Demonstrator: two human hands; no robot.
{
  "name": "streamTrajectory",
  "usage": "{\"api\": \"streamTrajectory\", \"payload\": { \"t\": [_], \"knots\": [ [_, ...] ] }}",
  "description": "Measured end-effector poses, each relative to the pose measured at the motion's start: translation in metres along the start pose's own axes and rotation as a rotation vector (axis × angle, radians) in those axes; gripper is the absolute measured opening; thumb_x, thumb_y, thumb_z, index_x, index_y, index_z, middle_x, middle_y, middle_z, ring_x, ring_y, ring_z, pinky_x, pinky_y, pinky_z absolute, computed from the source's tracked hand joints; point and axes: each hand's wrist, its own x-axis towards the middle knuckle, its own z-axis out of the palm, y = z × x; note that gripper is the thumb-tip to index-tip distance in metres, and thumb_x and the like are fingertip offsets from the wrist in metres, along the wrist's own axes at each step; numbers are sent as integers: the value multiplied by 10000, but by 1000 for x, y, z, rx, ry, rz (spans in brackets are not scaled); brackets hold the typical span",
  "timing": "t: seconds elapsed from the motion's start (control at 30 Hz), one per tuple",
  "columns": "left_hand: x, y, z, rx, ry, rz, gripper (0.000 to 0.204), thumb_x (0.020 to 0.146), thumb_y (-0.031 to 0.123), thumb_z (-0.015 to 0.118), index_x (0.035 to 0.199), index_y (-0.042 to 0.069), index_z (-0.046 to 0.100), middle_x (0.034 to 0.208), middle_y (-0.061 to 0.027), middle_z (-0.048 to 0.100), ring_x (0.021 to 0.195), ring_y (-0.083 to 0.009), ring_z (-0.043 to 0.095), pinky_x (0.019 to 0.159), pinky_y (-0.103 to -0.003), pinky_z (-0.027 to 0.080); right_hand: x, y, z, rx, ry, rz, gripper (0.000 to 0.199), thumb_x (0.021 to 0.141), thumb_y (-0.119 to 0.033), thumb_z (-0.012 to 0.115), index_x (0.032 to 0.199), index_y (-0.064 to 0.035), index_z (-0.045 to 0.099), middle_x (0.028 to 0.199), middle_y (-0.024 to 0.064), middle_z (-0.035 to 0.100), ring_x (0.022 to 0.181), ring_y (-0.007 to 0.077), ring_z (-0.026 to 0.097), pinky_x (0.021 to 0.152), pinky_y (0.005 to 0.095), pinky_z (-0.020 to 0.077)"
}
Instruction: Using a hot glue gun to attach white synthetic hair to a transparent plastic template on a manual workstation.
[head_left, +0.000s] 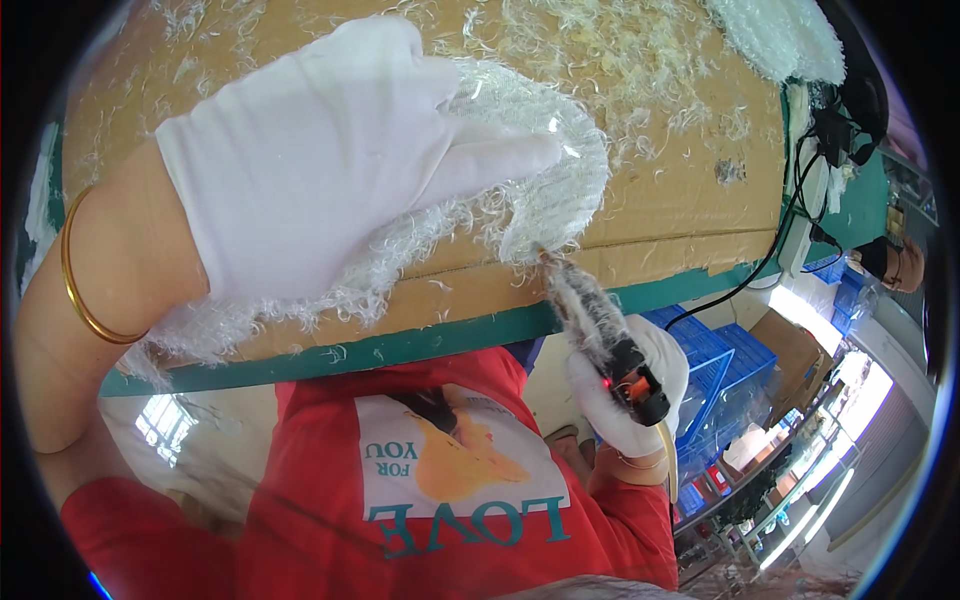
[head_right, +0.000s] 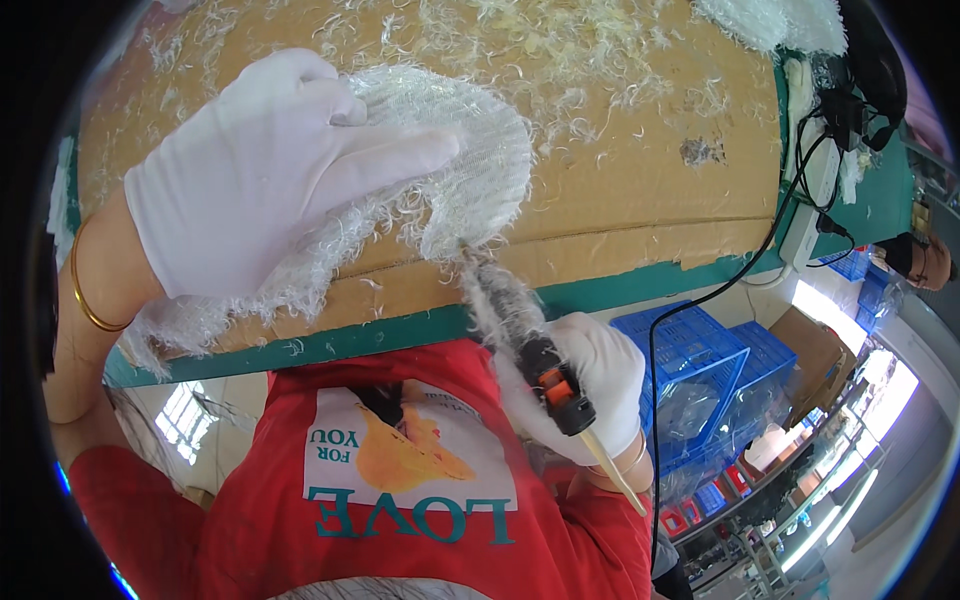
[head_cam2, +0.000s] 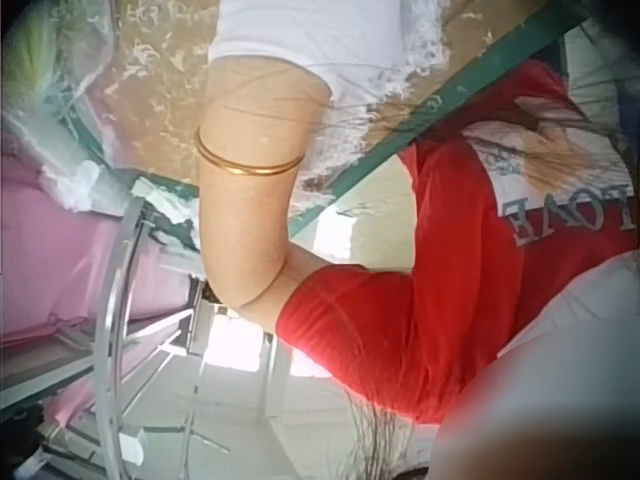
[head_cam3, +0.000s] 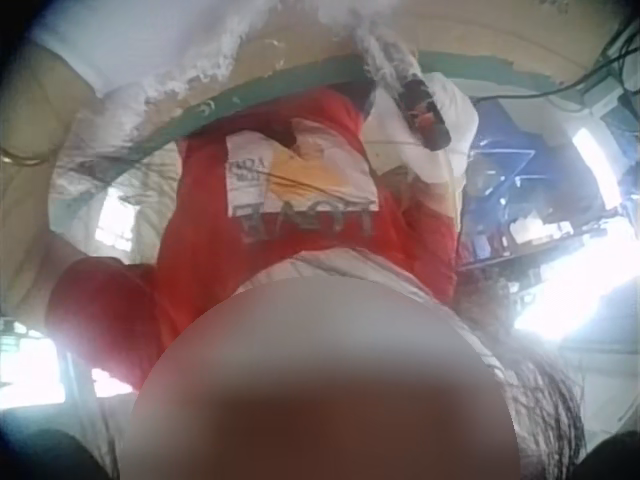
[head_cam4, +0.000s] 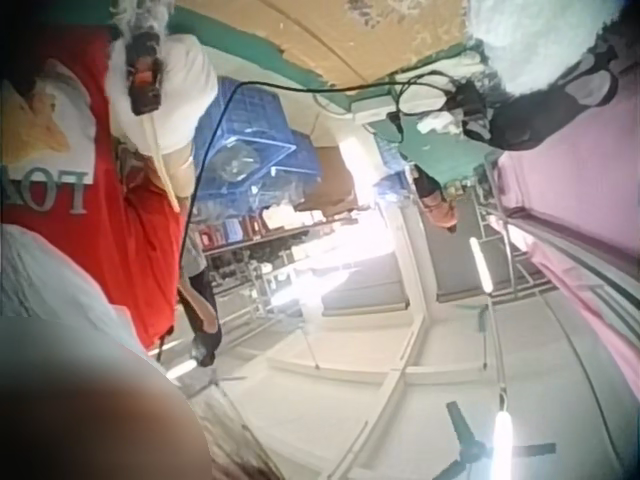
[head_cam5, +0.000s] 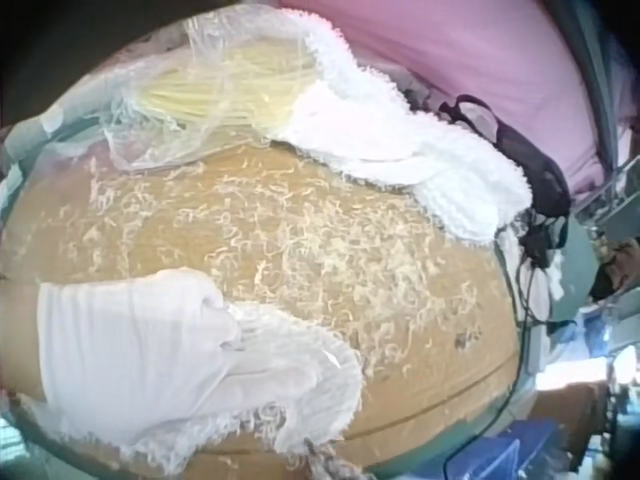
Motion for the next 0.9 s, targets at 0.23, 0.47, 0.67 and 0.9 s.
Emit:
{"api": "streamTrajectory", "payload": {
  "t": [0.23, 0.47, 0.67, 0.9],
  "knots": [
    [-1, 3, -5, 33, 6, -9, 915, 632, 67, 733, 1502, 166, 466, 848, -72, 530, 843, -252, 526, 821, -357, 429, -3, -3, 1, 32, -9, 76, 184, 692, -75, 740, 861, -45, 674, 718, 102, 587, 649, 327, 580, 597, 379, 450],
    [-9, -5, 3, 70, 5, 3, 941, 638, 92, 750, 1520, 186, 435, 888, -66, 562, 876, -241, 542, 841, -349, 433, 0, -9, -2, 6, -88, 8, 194, 687, -42, 729, 874, -35, 678, 744, 103, 618, 665, 326, 597, 607, 377, 456],
    [-4, -8, 2, -21, 65, 66, 767, 741, 109, 701, 1472, 176, 482, 870, -71, 612, 840, -264, 593, 824, -369, 441, 17, 10, -33, 765, 34, 277, 593, 897, -274, 695, 1369, 59, 564, 1251, 168, 671, 1122, 214, 657, 964, 300, 497],
    [0, 0, 3, -13, 49, 85, 873, 714, 119, 718, 1525, 118, 398, 1219, -143, 653, 1036, -336, 630, 862, -425, 483, 131, 77, -117, 875, 428, 203, 433, 1040, -462, 536, 965, -51, 649, 748, 39, 637, 595, 93, 568, 562, 226, 449]
  ]
}}
